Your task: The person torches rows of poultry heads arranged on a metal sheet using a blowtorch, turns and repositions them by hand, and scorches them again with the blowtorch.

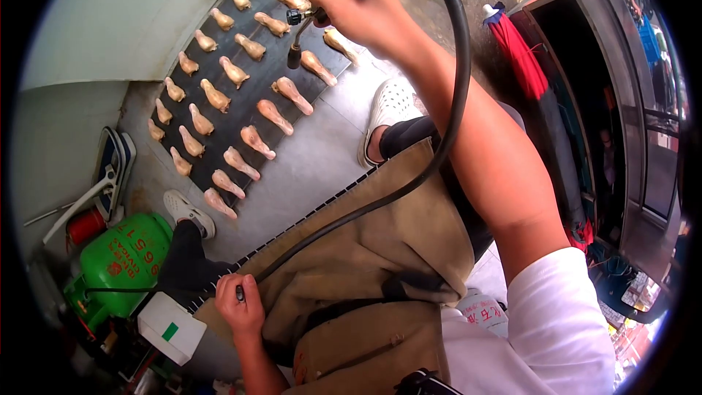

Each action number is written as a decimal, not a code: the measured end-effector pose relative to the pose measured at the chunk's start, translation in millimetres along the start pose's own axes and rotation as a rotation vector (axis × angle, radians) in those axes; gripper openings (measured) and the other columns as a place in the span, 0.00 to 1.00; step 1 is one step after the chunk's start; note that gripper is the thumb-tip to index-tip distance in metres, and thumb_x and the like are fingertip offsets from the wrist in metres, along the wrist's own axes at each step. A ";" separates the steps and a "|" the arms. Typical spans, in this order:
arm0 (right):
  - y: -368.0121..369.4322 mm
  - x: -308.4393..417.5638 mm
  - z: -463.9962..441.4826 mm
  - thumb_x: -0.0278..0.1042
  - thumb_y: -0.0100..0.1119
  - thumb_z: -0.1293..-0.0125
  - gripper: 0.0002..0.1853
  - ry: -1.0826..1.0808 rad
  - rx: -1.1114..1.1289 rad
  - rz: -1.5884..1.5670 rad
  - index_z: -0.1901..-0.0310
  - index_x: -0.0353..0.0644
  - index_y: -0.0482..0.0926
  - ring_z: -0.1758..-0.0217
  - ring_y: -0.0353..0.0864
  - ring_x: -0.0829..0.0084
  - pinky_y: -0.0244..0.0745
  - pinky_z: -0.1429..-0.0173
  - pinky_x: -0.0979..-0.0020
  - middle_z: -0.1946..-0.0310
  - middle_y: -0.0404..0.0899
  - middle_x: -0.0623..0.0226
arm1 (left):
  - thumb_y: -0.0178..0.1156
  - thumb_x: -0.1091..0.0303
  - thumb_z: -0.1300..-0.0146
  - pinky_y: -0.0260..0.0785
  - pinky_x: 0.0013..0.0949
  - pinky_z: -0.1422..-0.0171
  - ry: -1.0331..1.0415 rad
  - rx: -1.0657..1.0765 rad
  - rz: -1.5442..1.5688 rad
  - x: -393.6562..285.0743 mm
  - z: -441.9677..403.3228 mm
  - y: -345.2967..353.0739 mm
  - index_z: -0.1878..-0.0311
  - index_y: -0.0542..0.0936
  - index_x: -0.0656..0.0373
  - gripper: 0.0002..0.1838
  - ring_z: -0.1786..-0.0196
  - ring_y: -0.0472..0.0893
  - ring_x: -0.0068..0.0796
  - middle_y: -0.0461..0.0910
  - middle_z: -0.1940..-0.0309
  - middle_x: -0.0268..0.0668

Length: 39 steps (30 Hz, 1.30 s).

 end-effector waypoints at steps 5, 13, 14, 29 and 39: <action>-0.3 0.7 1.1 0.33 0.56 0.39 0.12 -0.022 0.010 -0.004 0.76 0.35 0.77 0.80 0.70 0.72 0.68 0.71 0.63 0.85 0.72 0.62 | 0.60 0.74 0.35 0.66 0.44 0.61 0.005 -0.008 0.021 0.5 1.7 -0.3 0.69 0.76 0.65 0.07 0.69 0.75 0.48 0.77 0.72 0.46; -3.9 2.9 7.2 0.34 0.57 0.39 0.12 -0.012 0.005 0.022 0.76 0.35 0.77 0.80 0.70 0.73 0.69 0.70 0.65 0.86 0.71 0.64 | 0.61 0.74 0.35 0.67 0.43 0.60 0.007 -0.022 0.010 -1.7 1.5 -1.6 0.69 0.76 0.65 0.07 0.68 0.75 0.48 0.77 0.73 0.46; -5.1 3.4 8.1 0.33 0.57 0.39 0.12 -0.019 -0.015 0.018 0.76 0.35 0.76 0.80 0.71 0.73 0.69 0.70 0.65 0.86 0.72 0.64 | 0.61 0.74 0.35 0.67 0.43 0.60 0.006 -0.021 0.011 -1.6 1.7 -2.0 0.69 0.76 0.65 0.07 0.68 0.76 0.48 0.77 0.73 0.46; -6.2 -4.8 14.6 0.32 0.56 0.36 0.11 0.163 0.092 -0.185 0.73 0.34 0.80 0.77 0.79 0.78 0.74 0.71 0.71 0.82 0.78 0.67 | 0.62 0.73 0.35 0.67 0.44 0.61 0.004 -0.042 0.019 -5.1 2.5 -4.9 0.69 0.76 0.65 0.08 0.68 0.76 0.48 0.78 0.72 0.45; -6.1 0.3 14.1 0.32 0.57 0.35 0.11 0.178 0.036 -0.204 0.71 0.33 0.80 0.75 0.80 0.78 0.77 0.68 0.71 0.79 0.79 0.68 | 0.62 0.74 0.36 0.68 0.43 0.60 0.021 -0.059 0.010 -6.1 3.4 -5.7 0.70 0.76 0.65 0.08 0.68 0.76 0.47 0.78 0.72 0.45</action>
Point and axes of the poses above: each hand's wrist, its own z-axis away from the middle knuckle, its own y-axis out of the palm, x = y × z, the point moved 9 cm from there along -z, towards the middle knuckle
